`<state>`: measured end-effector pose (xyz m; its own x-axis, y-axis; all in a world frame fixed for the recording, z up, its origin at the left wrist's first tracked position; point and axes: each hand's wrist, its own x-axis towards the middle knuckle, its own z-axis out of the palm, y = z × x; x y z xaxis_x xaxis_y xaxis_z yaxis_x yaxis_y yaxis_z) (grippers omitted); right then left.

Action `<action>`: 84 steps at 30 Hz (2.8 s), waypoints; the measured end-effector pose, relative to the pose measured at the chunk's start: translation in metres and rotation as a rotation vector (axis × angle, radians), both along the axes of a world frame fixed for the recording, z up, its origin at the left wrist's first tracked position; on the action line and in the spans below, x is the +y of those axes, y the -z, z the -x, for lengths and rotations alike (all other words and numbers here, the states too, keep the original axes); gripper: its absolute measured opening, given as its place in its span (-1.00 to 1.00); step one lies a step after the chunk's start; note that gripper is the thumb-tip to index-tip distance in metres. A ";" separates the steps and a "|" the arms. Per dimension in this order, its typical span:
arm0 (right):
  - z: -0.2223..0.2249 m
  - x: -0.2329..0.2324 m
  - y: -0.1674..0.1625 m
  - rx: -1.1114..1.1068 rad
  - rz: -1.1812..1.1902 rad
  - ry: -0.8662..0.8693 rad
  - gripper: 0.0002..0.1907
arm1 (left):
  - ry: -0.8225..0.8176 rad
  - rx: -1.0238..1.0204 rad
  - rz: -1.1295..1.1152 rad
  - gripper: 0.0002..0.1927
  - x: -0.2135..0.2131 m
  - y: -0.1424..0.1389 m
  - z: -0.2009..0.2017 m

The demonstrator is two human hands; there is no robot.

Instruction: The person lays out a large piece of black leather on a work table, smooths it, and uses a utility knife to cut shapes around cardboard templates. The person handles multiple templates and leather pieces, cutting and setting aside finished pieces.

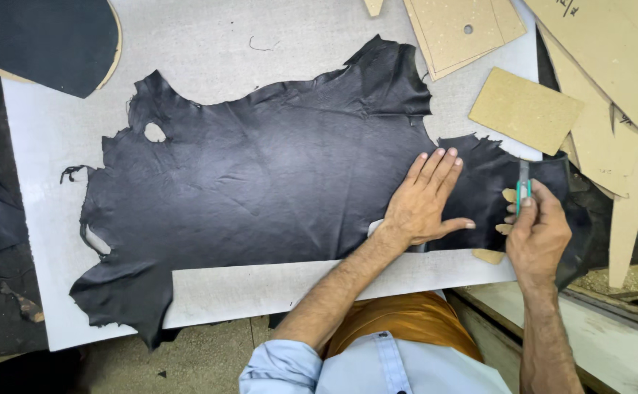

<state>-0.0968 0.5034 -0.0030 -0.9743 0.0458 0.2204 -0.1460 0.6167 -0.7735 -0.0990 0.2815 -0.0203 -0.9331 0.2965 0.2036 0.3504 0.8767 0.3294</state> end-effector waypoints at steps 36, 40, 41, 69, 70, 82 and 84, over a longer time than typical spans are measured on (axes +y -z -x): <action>-0.004 0.021 -0.029 0.168 -0.332 0.110 -0.70 | 0.007 -0.043 0.204 0.07 -0.145 -0.006 0.074; -0.003 0.007 -0.031 0.124 -0.298 0.071 -0.66 | -0.075 -0.048 0.219 -0.04 -0.191 -0.009 0.117; -0.002 0.004 -0.031 0.107 -0.293 0.065 -0.67 | -0.087 -0.052 0.230 -0.07 -0.195 -0.009 0.123; 0.272 -0.267 -0.034 -0.571 0.689 -0.395 -0.65 | -0.308 0.279 -0.263 -0.66 -0.053 0.048 -0.208; 0.275 -0.274 -0.033 -0.556 0.787 -0.403 -0.67 | -0.405 0.333 -0.265 -0.69 -0.056 0.060 -0.216; 0.297 -0.157 -0.144 0.622 -0.408 -0.153 -0.90 | -0.539 0.199 -0.163 -0.56 -0.071 0.021 -0.225; 0.257 -0.116 -0.163 0.770 -0.488 -0.173 -0.92 | -0.531 0.131 -0.179 -0.39 -0.083 0.000 -0.205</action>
